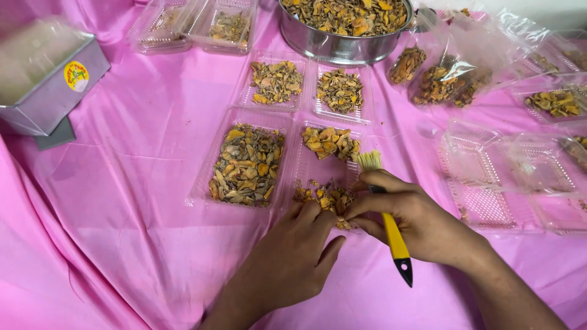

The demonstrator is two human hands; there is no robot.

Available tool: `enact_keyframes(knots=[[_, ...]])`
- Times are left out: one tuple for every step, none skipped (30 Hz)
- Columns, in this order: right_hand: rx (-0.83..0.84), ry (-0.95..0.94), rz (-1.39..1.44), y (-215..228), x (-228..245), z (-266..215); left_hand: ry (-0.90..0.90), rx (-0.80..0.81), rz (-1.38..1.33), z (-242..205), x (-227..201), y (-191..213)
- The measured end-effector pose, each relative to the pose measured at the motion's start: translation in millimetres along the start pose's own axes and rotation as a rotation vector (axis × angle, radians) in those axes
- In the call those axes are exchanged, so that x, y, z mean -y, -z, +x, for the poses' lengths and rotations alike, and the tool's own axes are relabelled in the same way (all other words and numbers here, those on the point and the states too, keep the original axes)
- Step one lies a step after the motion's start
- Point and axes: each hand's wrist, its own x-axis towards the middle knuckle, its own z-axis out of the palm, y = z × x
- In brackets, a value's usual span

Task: Cleaning and sorting dried tea leaves in plastic containers using a small brush and hands

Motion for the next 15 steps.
enact_keyframes(knots=[[-0.005,-0.001,0.0,-3,0,0,-0.004,0.003,0.001,0,-2,0],[-0.075,0.012,0.022,-6,1,0,0.076,-0.027,-0.058,0,-3,0],[-0.142,0.027,0.043,-8,1,0,0.156,-0.06,-0.117,1,-5,-1],[-0.144,0.029,0.042,-8,4,-1,0.154,-0.06,-0.116,3,-5,-2],[-0.179,0.012,0.089,-9,6,-2,0.168,-0.088,-0.205,4,-6,-2],[-0.214,-0.004,0.136,-10,9,-2,0.182,-0.115,-0.294,6,-7,-2],[-0.214,-0.003,0.14,-12,9,-2,0.185,-0.113,-0.291,7,-6,-2],[-0.255,0.0,0.161,-13,9,-2,0.169,-0.128,-0.335,8,-6,-2],[-0.297,-0.001,0.182,-15,10,-3,0.153,-0.14,-0.381,10,-6,-2],[-0.3,-0.003,0.185,-15,9,-3,0.154,-0.135,-0.381,11,-7,-1],[-0.301,-0.052,0.208,-16,9,-3,0.174,-0.147,-0.413,12,-8,0],[-0.301,-0.101,0.231,-17,9,-4,0.194,-0.16,-0.446,13,-9,2],[-0.303,-0.104,0.232,-19,11,-3,0.194,-0.156,-0.447,13,-10,1],[-0.29,-0.072,0.252,-21,13,-2,0.182,-0.199,-0.524,13,-11,0],[-0.276,-0.038,0.272,-22,14,0,0.17,-0.244,-0.601,13,-12,0]])
